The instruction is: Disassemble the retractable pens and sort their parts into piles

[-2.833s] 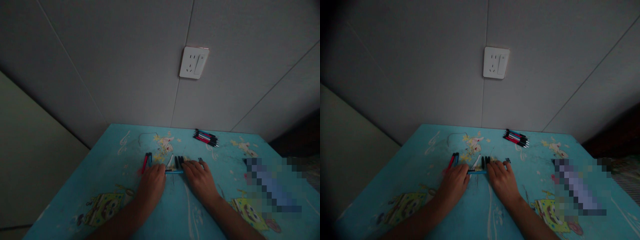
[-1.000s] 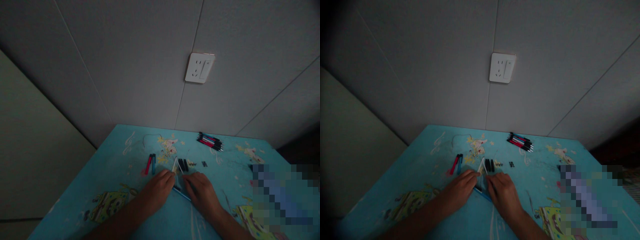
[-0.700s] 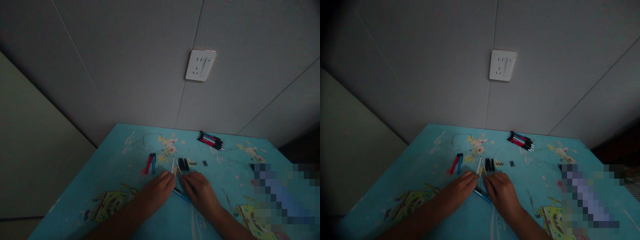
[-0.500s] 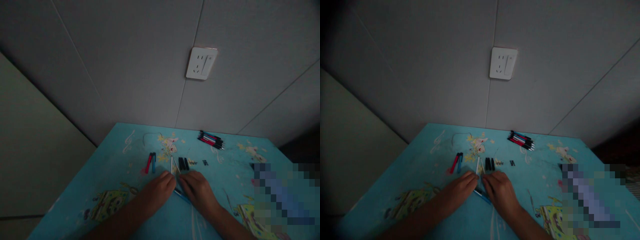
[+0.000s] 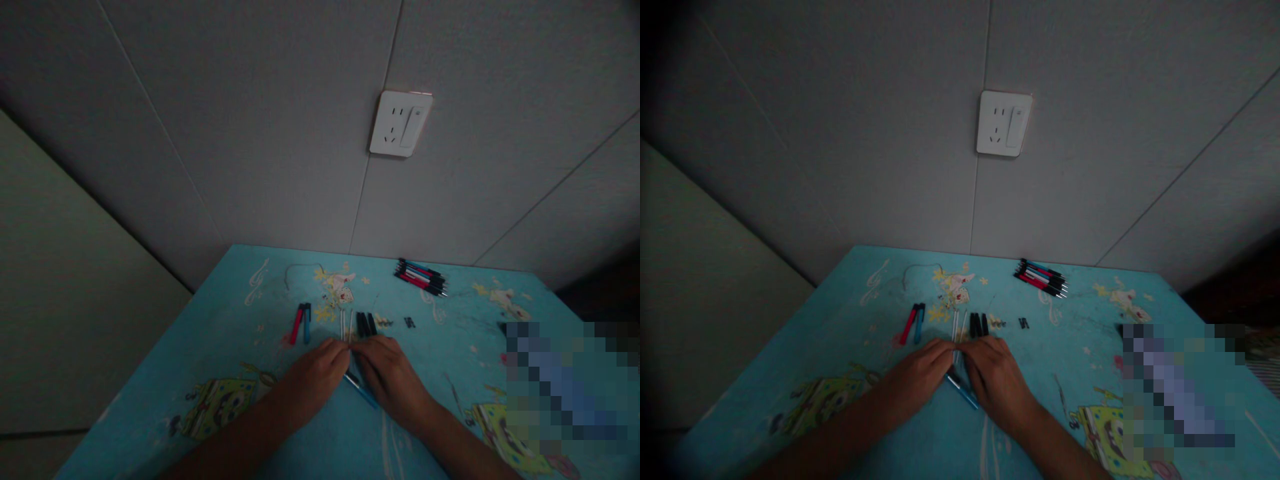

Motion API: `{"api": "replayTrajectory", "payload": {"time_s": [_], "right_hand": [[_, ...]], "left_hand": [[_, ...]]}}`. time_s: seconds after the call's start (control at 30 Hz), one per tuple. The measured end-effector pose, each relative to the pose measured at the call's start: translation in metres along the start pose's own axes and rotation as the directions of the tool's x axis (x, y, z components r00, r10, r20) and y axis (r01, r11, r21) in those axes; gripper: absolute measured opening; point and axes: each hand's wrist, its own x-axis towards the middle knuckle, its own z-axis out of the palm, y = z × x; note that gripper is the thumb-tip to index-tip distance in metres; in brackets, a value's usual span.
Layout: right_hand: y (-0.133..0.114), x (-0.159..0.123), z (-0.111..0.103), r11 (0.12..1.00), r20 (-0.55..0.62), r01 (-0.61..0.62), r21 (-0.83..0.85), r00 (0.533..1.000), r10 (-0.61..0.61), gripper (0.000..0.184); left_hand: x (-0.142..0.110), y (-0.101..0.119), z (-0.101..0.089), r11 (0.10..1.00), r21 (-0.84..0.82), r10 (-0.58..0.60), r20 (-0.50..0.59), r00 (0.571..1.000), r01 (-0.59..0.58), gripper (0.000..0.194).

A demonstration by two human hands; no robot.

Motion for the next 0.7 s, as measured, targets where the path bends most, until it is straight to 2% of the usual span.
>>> {"api": "replayTrajectory", "payload": {"time_s": [0.47, 0.6, 0.7], "right_hand": [[-0.001, 0.001, 0.001, 0.999, 0.047, 0.038, -0.01, 0.998, -0.038, 0.051], [0.006, -0.005, 0.0, 0.995, -0.035, 0.09, 0.035, 0.995, -0.089, 0.046], [0.011, -0.015, -0.005, 0.991, -0.129, 0.076, 0.114, 0.99, -0.061, 0.038]], "left_hand": [[0.001, -0.004, 0.003, 0.999, 0.034, -0.023, 0.004, 1.0, 0.023, 0.024], [0.001, -0.005, 0.006, 0.998, 0.023, -0.058, 0.0, 0.998, 0.058, 0.022], [0.001, -0.004, 0.0, 0.99, -0.006, -0.138, -0.025, 0.99, 0.138, 0.019]]}}
